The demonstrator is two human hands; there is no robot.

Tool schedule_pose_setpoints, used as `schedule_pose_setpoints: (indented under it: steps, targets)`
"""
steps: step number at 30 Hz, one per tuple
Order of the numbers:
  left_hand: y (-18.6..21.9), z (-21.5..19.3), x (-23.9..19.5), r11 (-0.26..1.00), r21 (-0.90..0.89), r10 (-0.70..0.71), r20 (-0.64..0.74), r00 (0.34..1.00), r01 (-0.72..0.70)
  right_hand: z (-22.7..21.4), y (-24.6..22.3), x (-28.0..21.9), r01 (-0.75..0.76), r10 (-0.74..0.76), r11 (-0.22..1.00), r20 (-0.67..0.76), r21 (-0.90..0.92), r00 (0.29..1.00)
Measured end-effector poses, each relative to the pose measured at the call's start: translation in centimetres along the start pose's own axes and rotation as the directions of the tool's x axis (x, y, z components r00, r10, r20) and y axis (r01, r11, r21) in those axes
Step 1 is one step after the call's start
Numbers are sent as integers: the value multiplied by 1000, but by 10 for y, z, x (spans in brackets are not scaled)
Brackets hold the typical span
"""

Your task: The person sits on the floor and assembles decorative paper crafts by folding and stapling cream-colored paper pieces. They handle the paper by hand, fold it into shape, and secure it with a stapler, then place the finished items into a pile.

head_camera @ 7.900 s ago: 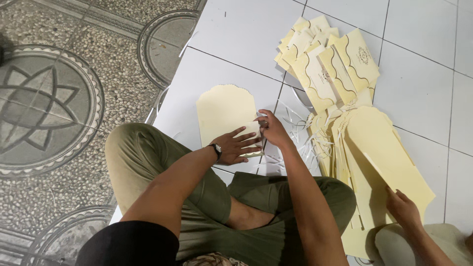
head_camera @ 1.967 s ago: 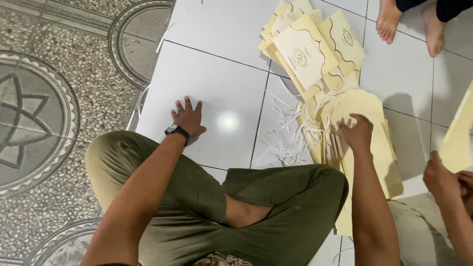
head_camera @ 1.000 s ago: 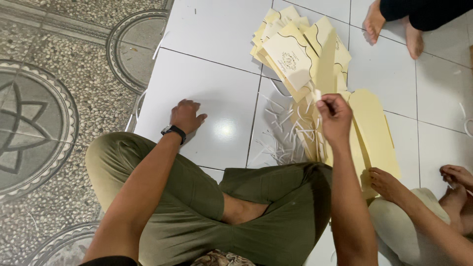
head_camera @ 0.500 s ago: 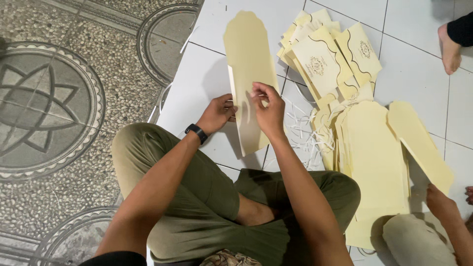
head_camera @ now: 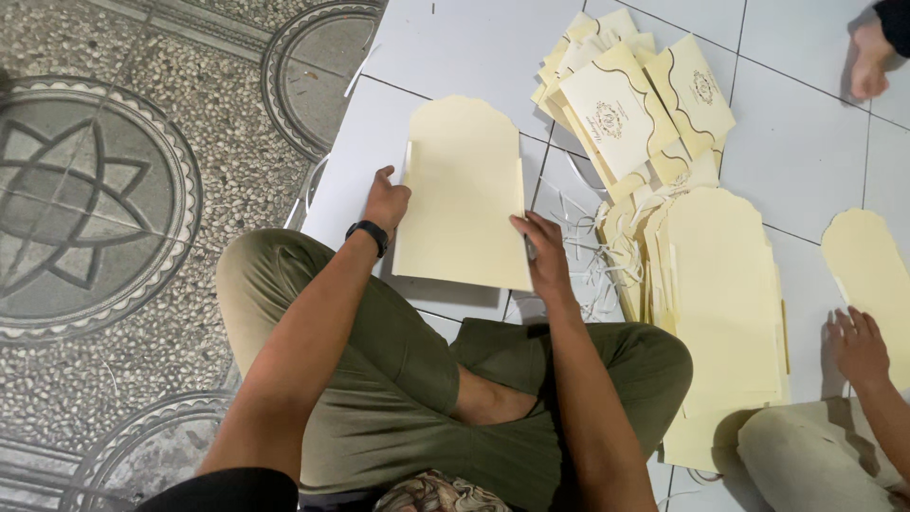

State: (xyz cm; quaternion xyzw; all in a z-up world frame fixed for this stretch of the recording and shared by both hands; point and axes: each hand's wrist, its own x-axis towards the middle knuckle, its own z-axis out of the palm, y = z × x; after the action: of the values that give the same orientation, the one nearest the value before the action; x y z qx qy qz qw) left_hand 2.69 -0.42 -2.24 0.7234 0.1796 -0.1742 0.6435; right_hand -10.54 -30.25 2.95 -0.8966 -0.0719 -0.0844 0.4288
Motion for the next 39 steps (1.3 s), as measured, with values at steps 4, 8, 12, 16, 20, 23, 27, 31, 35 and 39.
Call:
schedule_pose_setpoints:
  steps: [4,8,12,16,20,23,27,31,35,39]
  targets:
    - [0,-12,4,986,150,70,71,995,-79,26,39,0,125,-155,969,-132,-213,979]
    - [8,-13,-13,850,473,233,55,971,-231,23,33,-4,148,-152,986,-46,-71,987]
    - [-13,-14,-11,483,779,268,303,914,-400,24,40,-8,92,-92,995,9,-31,996]
    - [-13,-12,-28,231,813,295,465,835,-535,24,39,-5,177,-178,983,-19,-50,984]
    - [-11,-14,-38,35,793,315,569,760,-608,12,29,-8,125,-107,968,93,-216,990]
    - [-10,-17,-45,68,746,267,626,733,-662,4,20,-9,107,-74,964,141,-243,987]
    - [35,-30,-88,158,730,122,653,747,-665,12,48,-6,18,-5,986,79,-168,997]
    - [-10,-15,-30,267,755,220,557,801,-599,22,43,-5,-151,148,983,-37,-108,988]
    - [-1,-12,-23,550,732,193,357,914,-402,27,47,0,-245,245,969,-118,16,962]
    - [-12,-2,-8,663,697,177,211,961,-275,26,36,9,-345,343,939,-98,-3,934]
